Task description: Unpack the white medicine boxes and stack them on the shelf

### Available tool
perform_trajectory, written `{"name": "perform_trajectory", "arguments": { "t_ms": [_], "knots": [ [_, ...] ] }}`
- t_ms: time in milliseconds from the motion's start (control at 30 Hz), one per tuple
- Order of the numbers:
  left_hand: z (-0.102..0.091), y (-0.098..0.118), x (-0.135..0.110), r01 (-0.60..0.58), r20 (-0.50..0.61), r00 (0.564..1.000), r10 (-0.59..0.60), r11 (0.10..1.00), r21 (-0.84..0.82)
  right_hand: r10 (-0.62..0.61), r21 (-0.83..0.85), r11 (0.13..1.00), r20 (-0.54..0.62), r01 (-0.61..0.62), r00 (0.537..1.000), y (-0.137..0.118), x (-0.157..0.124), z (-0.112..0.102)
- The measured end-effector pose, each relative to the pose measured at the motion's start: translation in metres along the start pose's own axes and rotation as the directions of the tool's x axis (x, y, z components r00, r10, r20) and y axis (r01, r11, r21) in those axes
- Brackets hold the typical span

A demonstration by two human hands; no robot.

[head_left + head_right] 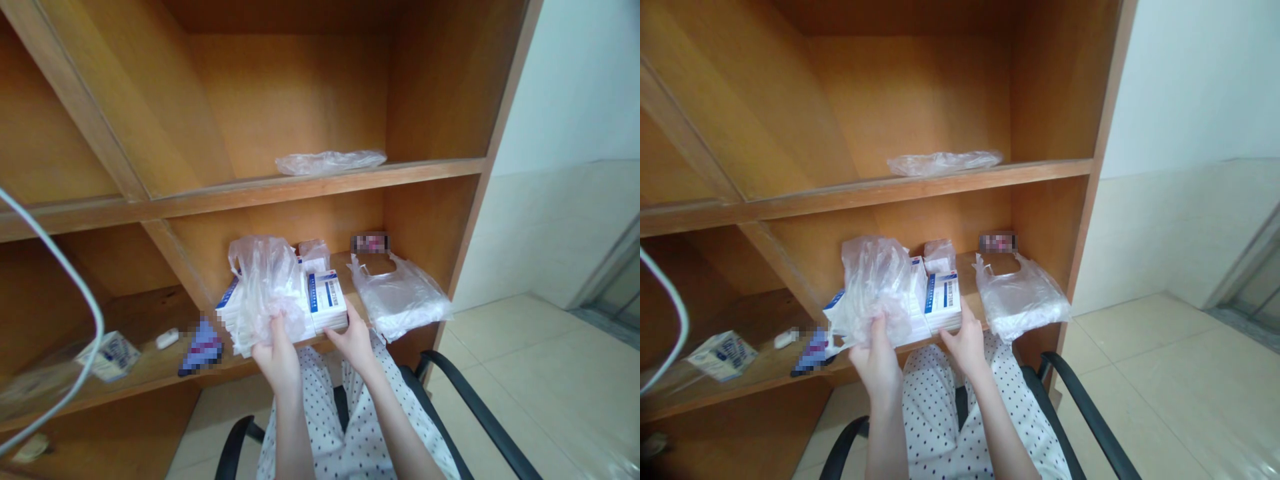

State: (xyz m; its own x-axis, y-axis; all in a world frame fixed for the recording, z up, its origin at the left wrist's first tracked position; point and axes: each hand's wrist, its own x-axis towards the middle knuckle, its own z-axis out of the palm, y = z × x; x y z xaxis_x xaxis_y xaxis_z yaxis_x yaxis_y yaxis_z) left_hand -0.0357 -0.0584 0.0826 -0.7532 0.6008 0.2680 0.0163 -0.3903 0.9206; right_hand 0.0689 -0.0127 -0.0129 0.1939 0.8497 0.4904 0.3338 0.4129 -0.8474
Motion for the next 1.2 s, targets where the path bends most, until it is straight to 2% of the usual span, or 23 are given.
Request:
{"name": "perform_trajectory", "arguments": {
  "t_ms": [167, 233, 300, 367, 400, 500, 567, 700, 800, 867, 933, 1033, 1133, 1200],
  "knots": [
    [0.000, 0.002, -0.003, -0.037, 0.083, 0.996, 0.037, 0.999, -0.004, -0.026, 0.005, 1.000, 0.076, 0.025, 0.997, -0.005, -0.002, -0.006],
    [-0.001, 0.004, -0.004, -0.063, 0.115, 0.991, 0.063, 0.998, -0.003, -0.033, -0.014, 0.999, 0.019, 0.033, 0.999, -0.013, -0.001, -0.012],
    [-0.003, 0.006, -0.005, -0.093, 0.155, 0.984, 0.091, 0.996, 0.005, -0.057, 0.003, 0.998, -0.090, 0.058, 0.994, -0.028, 0.000, -0.020],
    [-0.005, 0.008, -0.005, -0.115, 0.198, 0.974, 0.111, 0.993, 0.006, -0.071, 0.094, 0.992, -0.161, 0.087, 0.984, -0.047, 0.002, -0.030],
    [-0.005, 0.010, -0.005, -0.120, 0.217, 0.969, 0.117, 0.993, 0.000, -0.063, 0.163, 0.983, -0.157, 0.089, 0.986, -0.057, 0.003, -0.035],
    [-0.006, 0.016, -0.007, -0.112, 0.287, 0.951, 0.112, 0.994, -0.015, -0.005, 0.371, 0.928, -0.034, 0.017, 0.999, -0.081, 0.003, -0.046],
    [-0.006, 0.020, -0.010, -0.074, 0.340, 0.938, 0.069, 0.997, 0.003, 0.017, 0.462, 0.886, 0.053, -0.040, 0.998, -0.091, 0.001, -0.048],
    [-0.005, 0.026, -0.015, 0.023, 0.466, 0.884, -0.042, 0.999, 0.046, 0.072, 0.569, 0.811, 0.133, -0.136, 0.988, -0.098, -0.001, -0.050],
    [-0.005, 0.028, -0.016, 0.060, 0.553, 0.829, -0.083, 0.996, 0.060, 0.120, 0.634, 0.740, 0.208, -0.227, 0.971, -0.101, -0.001, -0.053],
    [-0.005, 0.028, -0.016, 0.081, 0.580, 0.808, -0.104, 0.995, 0.064, 0.133, 0.674, 0.689, 0.245, -0.267, 0.960, -0.101, -0.002, -0.056],
    [-0.006, 0.026, -0.014, 0.089, 0.575, 0.811, -0.103, 0.995, 0.052, 0.138, 0.711, 0.642, 0.260, -0.286, 0.956, -0.100, -0.002, -0.058],
    [-0.008, 0.019, -0.011, 0.071, 0.528, 0.847, -0.063, 0.997, 0.005, 0.148, 0.744, 0.607, 0.239, -0.279, 0.960, -0.097, -0.001, -0.060],
    [-0.009, 0.013, -0.009, 0.111, 0.472, 0.879, -0.064, 0.991, -0.071, 0.151, 0.746, 0.619, 0.195, -0.247, 0.969, -0.096, 0.001, -0.064],
    [-0.008, 0.012, -0.008, 0.152, 0.436, 0.896, -0.089, 0.982, -0.111, 0.110, 0.731, 0.646, 0.198, -0.221, 0.974, -0.097, 0.001, -0.068]
  ]
}}
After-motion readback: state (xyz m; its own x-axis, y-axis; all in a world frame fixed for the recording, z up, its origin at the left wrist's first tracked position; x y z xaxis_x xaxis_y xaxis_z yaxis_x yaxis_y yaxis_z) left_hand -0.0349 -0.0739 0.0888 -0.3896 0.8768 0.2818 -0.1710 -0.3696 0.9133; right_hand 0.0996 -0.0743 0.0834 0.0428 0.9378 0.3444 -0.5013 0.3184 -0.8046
